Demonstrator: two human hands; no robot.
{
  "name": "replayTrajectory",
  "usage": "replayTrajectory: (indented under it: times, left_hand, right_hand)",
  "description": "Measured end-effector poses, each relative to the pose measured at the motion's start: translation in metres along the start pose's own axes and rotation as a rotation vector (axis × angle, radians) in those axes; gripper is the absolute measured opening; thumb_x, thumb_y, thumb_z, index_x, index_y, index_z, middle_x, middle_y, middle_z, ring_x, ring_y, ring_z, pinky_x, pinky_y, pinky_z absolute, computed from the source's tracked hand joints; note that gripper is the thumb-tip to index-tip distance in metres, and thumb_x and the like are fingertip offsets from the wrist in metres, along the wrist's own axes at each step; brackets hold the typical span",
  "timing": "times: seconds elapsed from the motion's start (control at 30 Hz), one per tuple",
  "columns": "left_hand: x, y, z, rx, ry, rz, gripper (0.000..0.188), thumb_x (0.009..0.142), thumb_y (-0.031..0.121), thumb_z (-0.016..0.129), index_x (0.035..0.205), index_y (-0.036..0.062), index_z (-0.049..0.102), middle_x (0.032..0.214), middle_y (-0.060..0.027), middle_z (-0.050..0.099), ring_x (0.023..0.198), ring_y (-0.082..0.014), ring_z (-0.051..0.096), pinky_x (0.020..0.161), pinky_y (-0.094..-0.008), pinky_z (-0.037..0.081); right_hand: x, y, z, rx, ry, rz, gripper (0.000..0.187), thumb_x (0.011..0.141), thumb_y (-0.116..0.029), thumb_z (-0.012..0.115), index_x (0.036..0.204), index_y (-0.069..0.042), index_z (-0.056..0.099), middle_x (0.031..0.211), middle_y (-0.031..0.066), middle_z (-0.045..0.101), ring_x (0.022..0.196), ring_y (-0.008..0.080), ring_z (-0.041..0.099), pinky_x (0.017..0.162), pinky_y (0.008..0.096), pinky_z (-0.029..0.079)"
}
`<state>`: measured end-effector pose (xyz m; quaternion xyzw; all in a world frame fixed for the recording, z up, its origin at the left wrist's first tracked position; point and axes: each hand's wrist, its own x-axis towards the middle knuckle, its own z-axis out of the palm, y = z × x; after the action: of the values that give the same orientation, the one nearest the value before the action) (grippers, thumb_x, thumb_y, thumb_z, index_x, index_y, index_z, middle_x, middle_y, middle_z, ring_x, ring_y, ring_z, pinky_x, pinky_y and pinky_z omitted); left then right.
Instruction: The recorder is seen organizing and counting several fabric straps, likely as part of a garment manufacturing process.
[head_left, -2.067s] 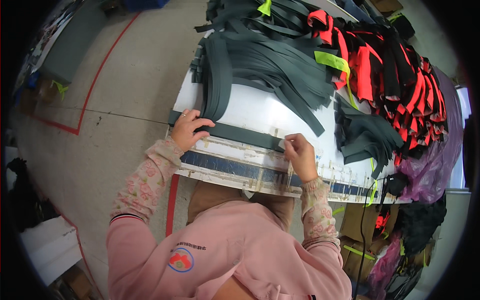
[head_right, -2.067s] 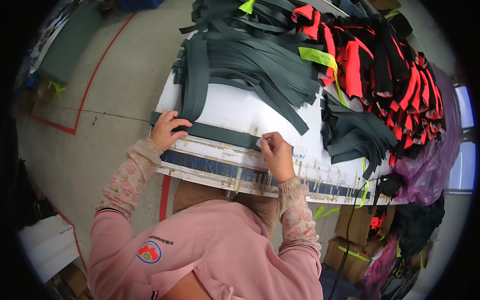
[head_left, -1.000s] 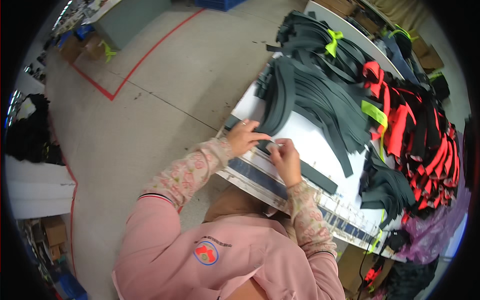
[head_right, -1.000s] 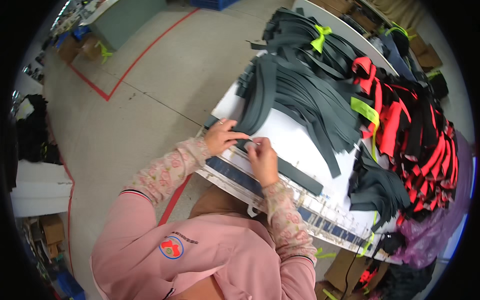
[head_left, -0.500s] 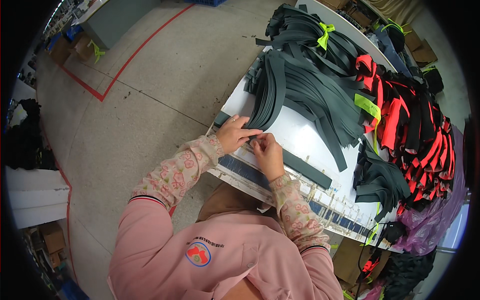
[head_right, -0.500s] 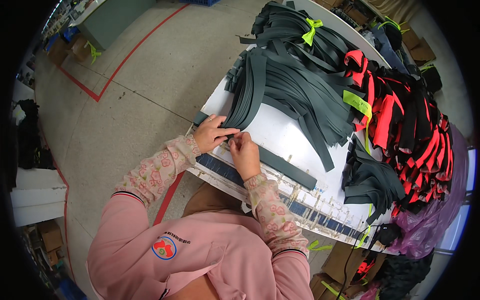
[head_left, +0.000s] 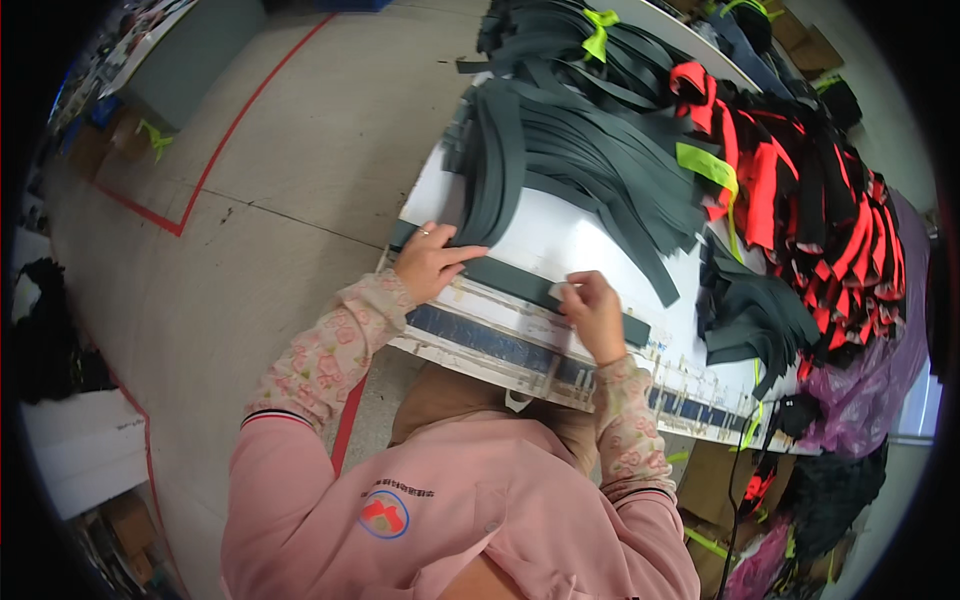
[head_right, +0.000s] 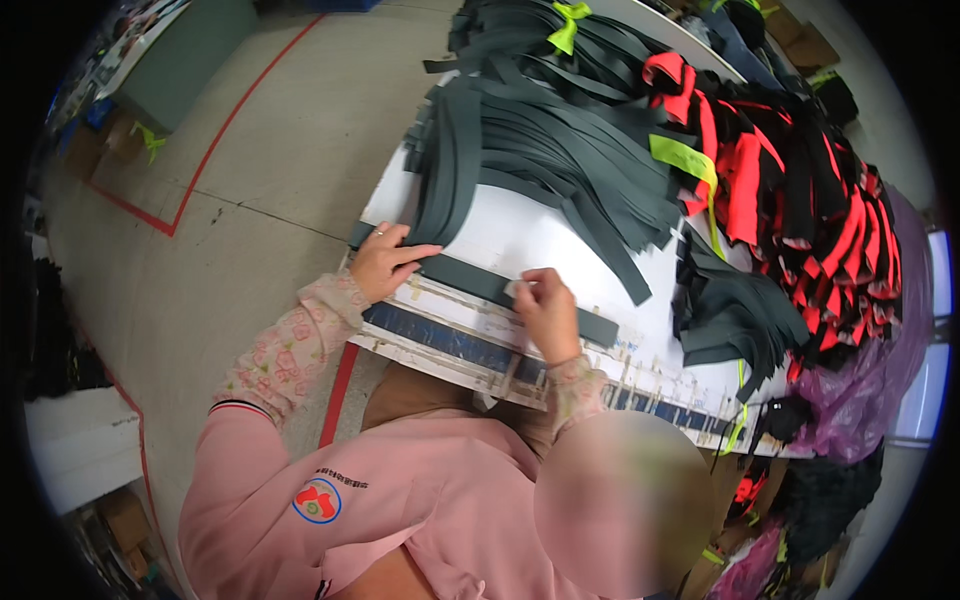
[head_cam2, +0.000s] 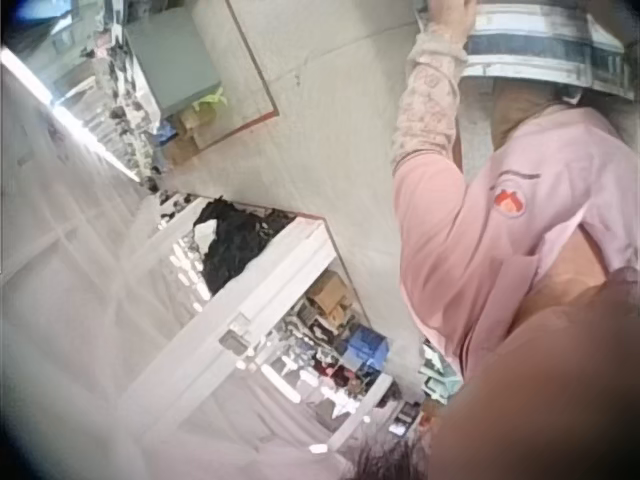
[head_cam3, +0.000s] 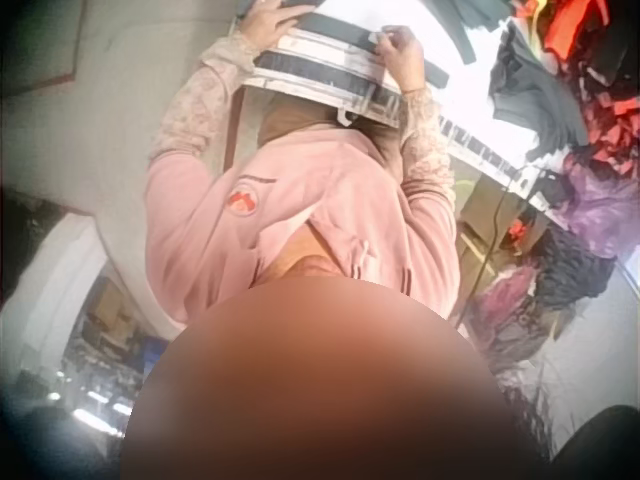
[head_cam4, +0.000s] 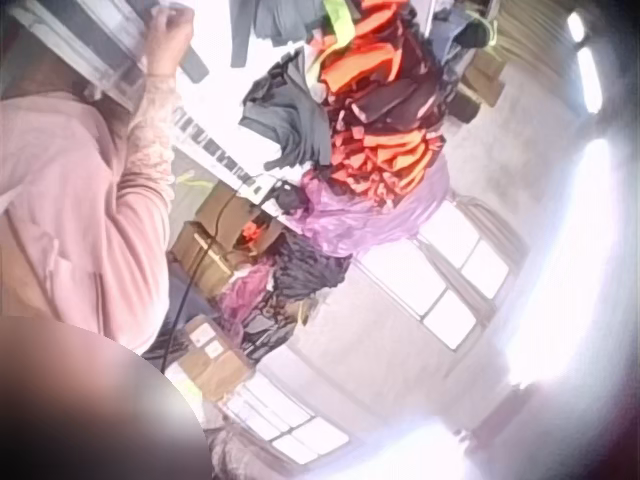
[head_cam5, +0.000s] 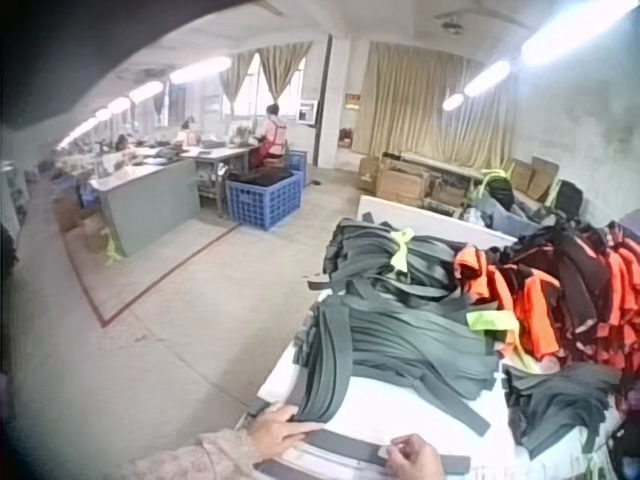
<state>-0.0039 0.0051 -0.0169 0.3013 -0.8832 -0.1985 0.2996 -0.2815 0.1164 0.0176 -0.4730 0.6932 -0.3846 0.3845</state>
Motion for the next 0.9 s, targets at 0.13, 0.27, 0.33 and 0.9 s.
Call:
replayTrajectory:
  times: [0.13,0.27,0.33,0.9]
  left_hand:
    - [0.001,0.001,-0.007,0.017,-0.048,0.002,0.046,0.077,0.006,0.072,0.120,0.0220,0.070,0.095,-0.0136,0.050,0.086,-0.0324,0.047,0.080,-0.0416,0.043]
    - [0.005,0.007,-0.011,0.008,-0.083,-0.031,0.049,0.074,0.011,0.076,0.122,0.0213,0.069,0.097,-0.0133,0.050,0.087,-0.0312,0.047,0.081,-0.0403,0.043]
    - [0.003,0.007,-0.012,0.004,-0.116,-0.058,0.051,0.074,0.012,0.077,0.123,0.0212,0.069,0.097,-0.0128,0.049,0.087,-0.0310,0.046,0.081,-0.0401,0.043]
    - [0.004,0.006,-0.012,0.016,-0.066,-0.015,0.046,0.077,0.010,0.075,0.121,0.0205,0.071,0.093,-0.0101,0.048,0.083,-0.0280,0.046,0.075,-0.0375,0.043]
  right_hand:
    - [-0.022,0.022,-0.053,0.019,0.066,0.068,0.016,0.092,-0.010,0.063,0.102,0.002,0.059,0.068,0.0055,0.064,0.056,0.0083,0.055,0.051,0.0231,0.043]
    - [-0.034,0.033,-0.061,-0.039,0.069,0.003,0.016,0.090,-0.009,0.065,0.099,0.003,0.059,0.066,0.0074,0.063,0.056,0.0106,0.054,0.053,0.0265,0.044]
    - [-0.036,0.031,-0.056,-0.085,0.063,-0.049,0.017,0.088,-0.009,0.066,0.098,0.004,0.059,0.066,0.0110,0.061,0.058,0.0159,0.056,0.057,0.0306,0.046]
    - [-0.044,-0.010,-0.040,0.092,-0.054,0.004,0.018,0.095,-0.009,0.061,0.109,0.002,0.058,0.076,0.0017,0.062,0.061,0.0074,0.056,0.055,0.0225,0.045]
